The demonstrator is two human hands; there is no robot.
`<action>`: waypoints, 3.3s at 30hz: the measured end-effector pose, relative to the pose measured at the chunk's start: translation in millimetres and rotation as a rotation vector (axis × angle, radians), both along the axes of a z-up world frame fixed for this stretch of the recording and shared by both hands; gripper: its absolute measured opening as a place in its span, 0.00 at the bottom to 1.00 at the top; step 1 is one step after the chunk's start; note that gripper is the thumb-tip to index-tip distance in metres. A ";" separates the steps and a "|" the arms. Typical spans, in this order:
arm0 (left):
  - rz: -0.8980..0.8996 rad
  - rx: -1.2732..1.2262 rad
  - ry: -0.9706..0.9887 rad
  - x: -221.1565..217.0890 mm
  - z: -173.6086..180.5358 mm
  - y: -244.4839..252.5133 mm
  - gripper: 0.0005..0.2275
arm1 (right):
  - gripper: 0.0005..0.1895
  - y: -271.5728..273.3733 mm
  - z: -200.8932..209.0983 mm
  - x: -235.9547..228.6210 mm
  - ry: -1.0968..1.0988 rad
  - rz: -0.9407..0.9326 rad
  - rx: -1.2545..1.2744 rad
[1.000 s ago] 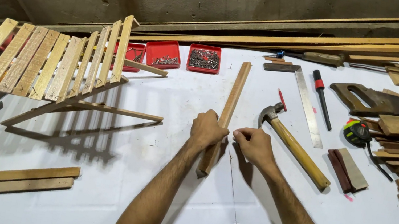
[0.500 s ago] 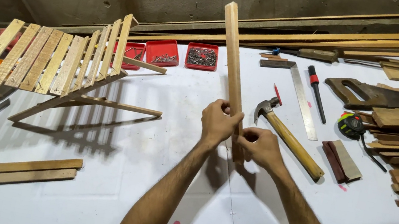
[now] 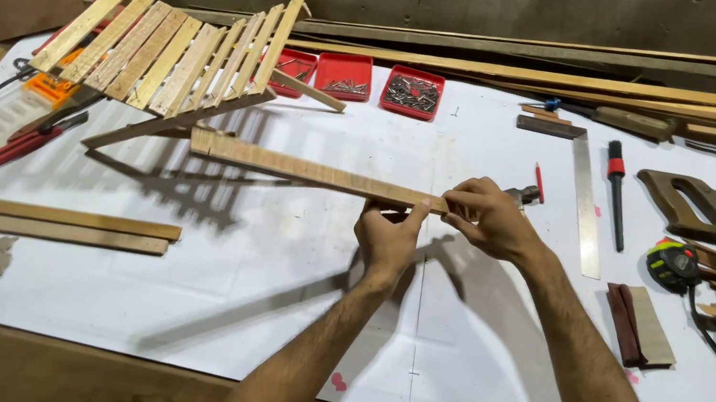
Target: The person assembles a small slatted wooden lounge chair on a workbench. They pick up thin wood strips, align them against the chair frame, position nails, and hammer the nails in by hand, working on one strip at a time and setting finished pieces aside.
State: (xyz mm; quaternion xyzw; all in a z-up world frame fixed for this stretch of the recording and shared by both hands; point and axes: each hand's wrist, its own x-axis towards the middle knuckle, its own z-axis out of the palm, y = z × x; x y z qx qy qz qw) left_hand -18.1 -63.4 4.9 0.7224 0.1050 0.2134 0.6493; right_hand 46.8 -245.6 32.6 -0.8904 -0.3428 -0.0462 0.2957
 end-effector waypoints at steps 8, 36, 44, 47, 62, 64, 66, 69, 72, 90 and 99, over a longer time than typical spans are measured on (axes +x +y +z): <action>0.035 -0.460 0.336 -6.3 1.4 14.7 0.17 | 0.09 35.0 -7.1 29.8 -0.095 0.178 -0.201; -0.607 0.768 0.285 113.3 -4.8 58.3 0.19 | 0.10 6.2 -33.4 89.5 0.088 -0.296 0.074; -0.671 0.726 0.316 128.0 -11.1 66.8 0.17 | 0.12 15.4 -27.0 73.5 0.551 -0.617 0.145; -0.678 0.697 0.307 127.6 -9.6 69.3 0.17 | 0.11 26.7 -13.3 64.0 0.618 -0.653 0.166; -0.712 0.579 0.323 129.0 1.7 54.0 0.18 | 0.13 39.1 -25.5 58.1 0.628 -0.735 0.334; -0.729 0.547 0.328 140.7 -9.9 45.6 0.18 | 0.13 38.4 -26.5 58.0 0.613 -0.736 0.326; -0.744 0.503 0.159 149.5 -14.4 36.1 0.15 | 0.13 38.7 -23.7 57.2 0.609 -0.725 0.339; -0.765 0.455 0.129 158.6 -23.2 27.0 0.12 | 0.13 39.3 -20.0 58.0 0.610 -0.724 0.330; -0.761 0.436 0.134 154.1 -19.8 25.5 0.10 | 0.11 30.7 -23.1 58.3 0.643 -0.700 0.340; -0.709 0.451 0.104 147.5 -28.6 28.5 0.09 | 0.11 18.9 -38.0 60.1 0.428 -0.575 0.295; -0.696 0.541 0.015 148.8 -33.6 28.5 0.10 | 0.10 28.0 -18.3 32.5 0.206 -0.444 -0.023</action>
